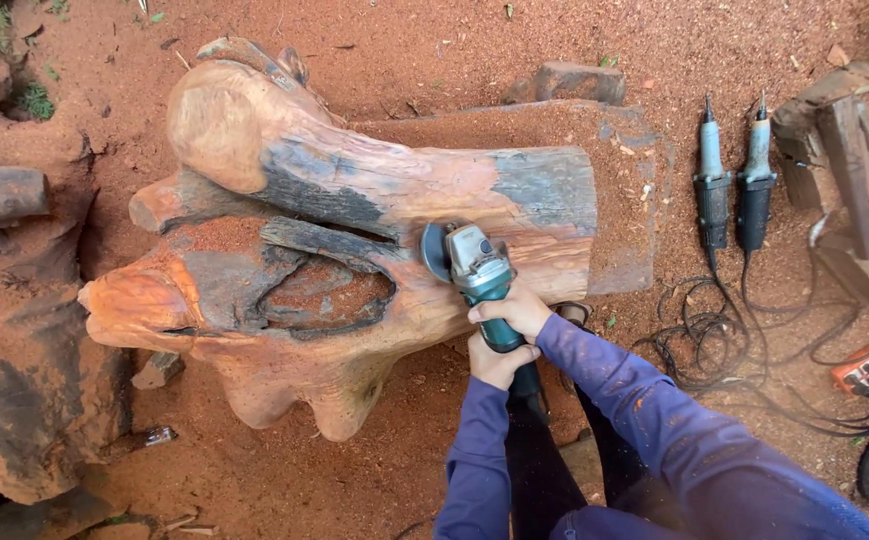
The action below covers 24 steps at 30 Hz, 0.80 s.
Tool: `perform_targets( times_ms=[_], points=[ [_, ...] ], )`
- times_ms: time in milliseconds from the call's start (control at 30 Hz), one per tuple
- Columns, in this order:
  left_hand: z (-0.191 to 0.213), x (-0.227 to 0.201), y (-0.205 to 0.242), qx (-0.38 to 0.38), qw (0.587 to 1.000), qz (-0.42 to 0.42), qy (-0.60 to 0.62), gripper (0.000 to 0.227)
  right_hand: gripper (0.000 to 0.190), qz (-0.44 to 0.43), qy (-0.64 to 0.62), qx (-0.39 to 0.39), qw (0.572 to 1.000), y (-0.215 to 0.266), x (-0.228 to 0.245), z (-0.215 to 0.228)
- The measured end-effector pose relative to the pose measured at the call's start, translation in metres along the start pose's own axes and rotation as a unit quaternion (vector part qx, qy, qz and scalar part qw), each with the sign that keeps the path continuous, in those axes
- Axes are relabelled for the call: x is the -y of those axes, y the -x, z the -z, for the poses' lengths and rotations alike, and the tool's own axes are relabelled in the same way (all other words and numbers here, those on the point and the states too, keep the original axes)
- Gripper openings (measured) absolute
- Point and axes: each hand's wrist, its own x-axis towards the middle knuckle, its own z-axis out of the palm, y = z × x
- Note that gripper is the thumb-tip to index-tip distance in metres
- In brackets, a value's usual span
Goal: Using a handheld angle grinder with a sanding disc to smooth and shape a large, irregular piece of raw wood.
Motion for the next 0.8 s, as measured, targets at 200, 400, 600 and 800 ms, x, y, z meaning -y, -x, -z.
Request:
perform_targets(
  times_ms=[200, 400, 600, 800],
  points=[
    [-0.007, 0.019, 0.0, 0.001, 1.0, -0.001, 0.012, 0.047, 0.035, -0.007, 0.021, -0.025, 0.999, 0.004, 0.0, 0.01],
    [-0.019, 0.005, 0.001, 0.015, 0.999, -0.002, 0.032, 0.046, 0.039, 0.0, 0.036, -0.033, 0.999, 0.007, 0.004, 0.018],
    [-0.021, -0.006, -0.001, 0.038, 0.999, 0.032, -0.014, 0.042, 0.036, 0.016, 0.038, -0.056, 0.998, 0.013, 0.011, 0.022],
    [-0.04, -0.012, -0.004, 0.077, 0.996, 0.048, -0.006, 0.044, 0.036, -0.009, 0.054, -0.118, 0.991, 0.023, -0.009, 0.047]
  ],
)
